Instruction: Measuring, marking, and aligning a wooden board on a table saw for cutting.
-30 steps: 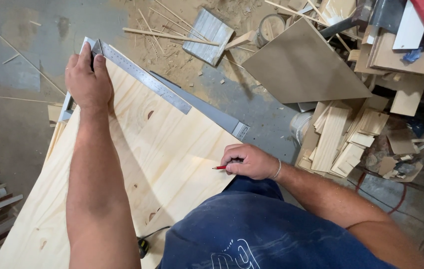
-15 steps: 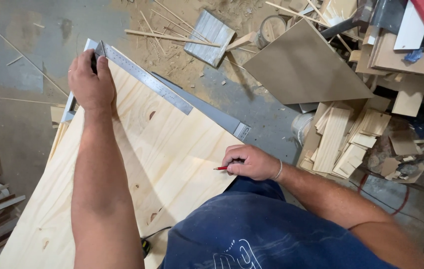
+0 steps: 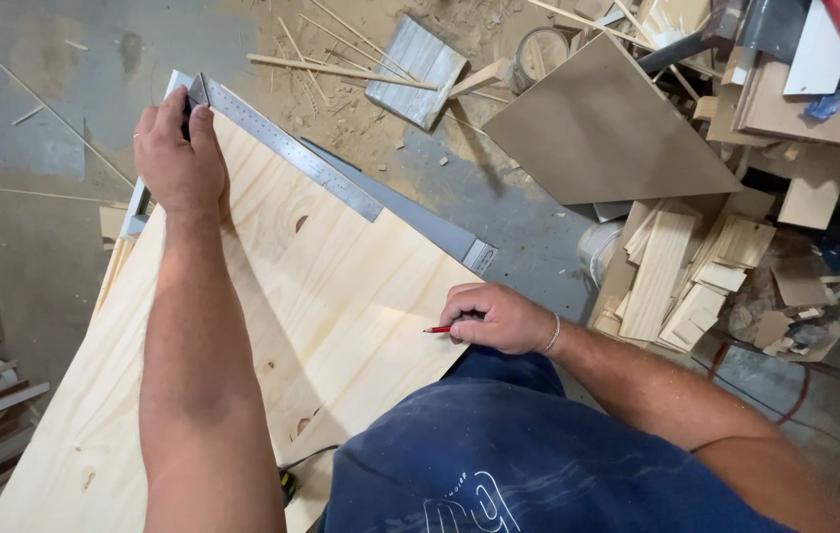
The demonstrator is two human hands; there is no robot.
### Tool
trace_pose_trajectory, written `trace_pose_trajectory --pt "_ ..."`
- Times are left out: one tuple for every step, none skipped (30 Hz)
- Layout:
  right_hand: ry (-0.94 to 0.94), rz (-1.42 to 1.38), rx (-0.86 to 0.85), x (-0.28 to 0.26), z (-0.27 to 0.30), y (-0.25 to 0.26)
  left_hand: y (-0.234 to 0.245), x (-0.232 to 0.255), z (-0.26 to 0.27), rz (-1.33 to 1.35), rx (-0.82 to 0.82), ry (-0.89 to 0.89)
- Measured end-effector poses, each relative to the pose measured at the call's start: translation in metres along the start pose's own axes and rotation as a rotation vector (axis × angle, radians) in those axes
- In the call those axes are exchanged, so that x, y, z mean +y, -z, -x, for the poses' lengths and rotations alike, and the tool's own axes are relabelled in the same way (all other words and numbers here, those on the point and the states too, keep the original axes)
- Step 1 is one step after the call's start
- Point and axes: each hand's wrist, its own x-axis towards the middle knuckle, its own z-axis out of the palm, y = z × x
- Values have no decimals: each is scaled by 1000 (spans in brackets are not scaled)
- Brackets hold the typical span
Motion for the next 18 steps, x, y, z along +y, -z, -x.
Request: trace_pose_trajectory --pt "-1 -1 0 1 0 0 1 0 0 0 -1 1" --pt "4 4 1 2 0 0 1 0 0 14 3 -12" --pt "9 10 3 3 0 -1 1 1 0 29 8 -25" --pt "8 10 3 3 0 0 3 3 -1 30 7 -25" --pt "15 6 2 4 0 -1 4 6 -1 24 9 -11" --pt "21 3 1 4 0 -1 5 8 -1 18 11 3" --pt "20 2 0 3 0 -1 5 8 -1 17 10 4" --pt "18 -5 3 2 0 -1 5 7 -1 6 8 8" --pt "17 -11 8 1 0 0 4 7 -2 -5 8 9" --pt "18 -10 8 0 -1 0 5 7 -2 -5 9 8" --pt "8 -1 4 0 0 0 5 8 -2 6 -3 21" --pt "-2 8 0 0 0 0 6 8 -2 18 -16 34" --pt "-3 6 0 1 0 0 5 7 -2 17 -18 35" --pt "2 9 3 1 0 0 4 6 -1 19 -14 28" --pt "7 13 7 1 -1 0 3 5 -1 21 -9 21" --pt "7 13 7 1 -1 0 4 5 -2 21 -10 21" --pt "-6 8 5 1 -1 0 4 5 -2 16 -17 28" --pt "-18 4 4 0 -1 0 4 6 -2 10 -25 35"
